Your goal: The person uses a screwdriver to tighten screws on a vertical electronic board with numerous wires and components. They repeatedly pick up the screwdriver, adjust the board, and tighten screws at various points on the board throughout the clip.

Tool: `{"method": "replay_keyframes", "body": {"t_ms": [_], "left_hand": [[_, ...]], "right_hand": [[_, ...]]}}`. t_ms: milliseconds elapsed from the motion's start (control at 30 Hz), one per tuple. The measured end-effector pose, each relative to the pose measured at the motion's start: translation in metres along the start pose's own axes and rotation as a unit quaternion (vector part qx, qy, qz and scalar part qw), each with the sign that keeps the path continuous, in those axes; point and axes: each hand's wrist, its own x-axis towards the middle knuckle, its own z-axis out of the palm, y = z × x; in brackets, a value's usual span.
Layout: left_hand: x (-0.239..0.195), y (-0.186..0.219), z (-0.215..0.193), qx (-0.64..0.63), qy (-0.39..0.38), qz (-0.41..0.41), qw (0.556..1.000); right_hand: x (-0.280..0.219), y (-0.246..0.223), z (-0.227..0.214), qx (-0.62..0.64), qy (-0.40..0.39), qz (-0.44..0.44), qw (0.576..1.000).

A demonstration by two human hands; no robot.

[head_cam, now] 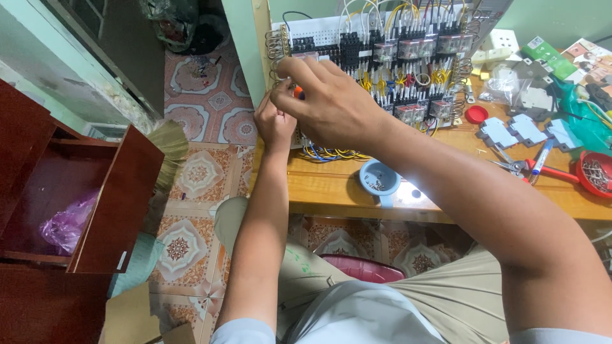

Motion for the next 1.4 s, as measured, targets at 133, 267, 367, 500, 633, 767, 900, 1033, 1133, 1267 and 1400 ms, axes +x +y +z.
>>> {"method": "replay_keyframes", "body": {"t_ms": [133,267,367,500,633,767,900,1033,1133,1267,1400], "left_hand": [[-0.007,-0.012,0.004,-0.017,-0.011,-0.006,1.000],[0.001,-0.002,0.002,0.025,0.012,0.031,0.999],[0.014,0.019,-0.006,-0.013,0.030,0.033,0.999],[0.006,0.007,0.004,-0.025,0.061,0.021,0.998],[0.012,0.010,0.000,-0.016,0.062,0.023,0.998],[0.009,0.007,0.000,-0.013,0.048,0.031,0.998],[-0.005,-0.012,0.007,-0.020,0.035,0.019,0.999],[-0.007,-0.016,0.013,-0.025,0.041,0.003,0.999],[-0.013,-0.024,0.018,-0.004,0.034,-0.030,0.999],[-0.009,-0.014,0.009,-0.004,0.077,-0.055,0.995],[0.006,0.043,-0.024,0.012,0.113,-0.041,0.993]], "right_hand": [[-0.003,0.000,0.003,-0.049,-0.014,0.019,0.999],[-0.003,0.003,-0.001,0.016,-0.041,0.013,0.999],[-0.007,0.003,0.001,-0.008,-0.053,0.020,0.998],[-0.001,0.004,0.000,-0.021,-0.032,0.010,0.999],[-0.007,0.003,0.002,-0.054,-0.023,0.002,0.998],[-0.017,0.006,0.004,0.022,-0.017,0.027,0.999],[-0.044,0.008,-0.026,0.215,0.089,0.128,0.964],[-0.133,0.018,-0.030,0.299,0.162,0.226,0.913],[-0.217,0.022,-0.020,0.360,0.196,0.351,0.842],[-0.311,0.004,-0.005,0.450,0.246,0.499,0.699],[-0.374,-0.011,0.012,0.477,0.296,0.563,0.606]]}}
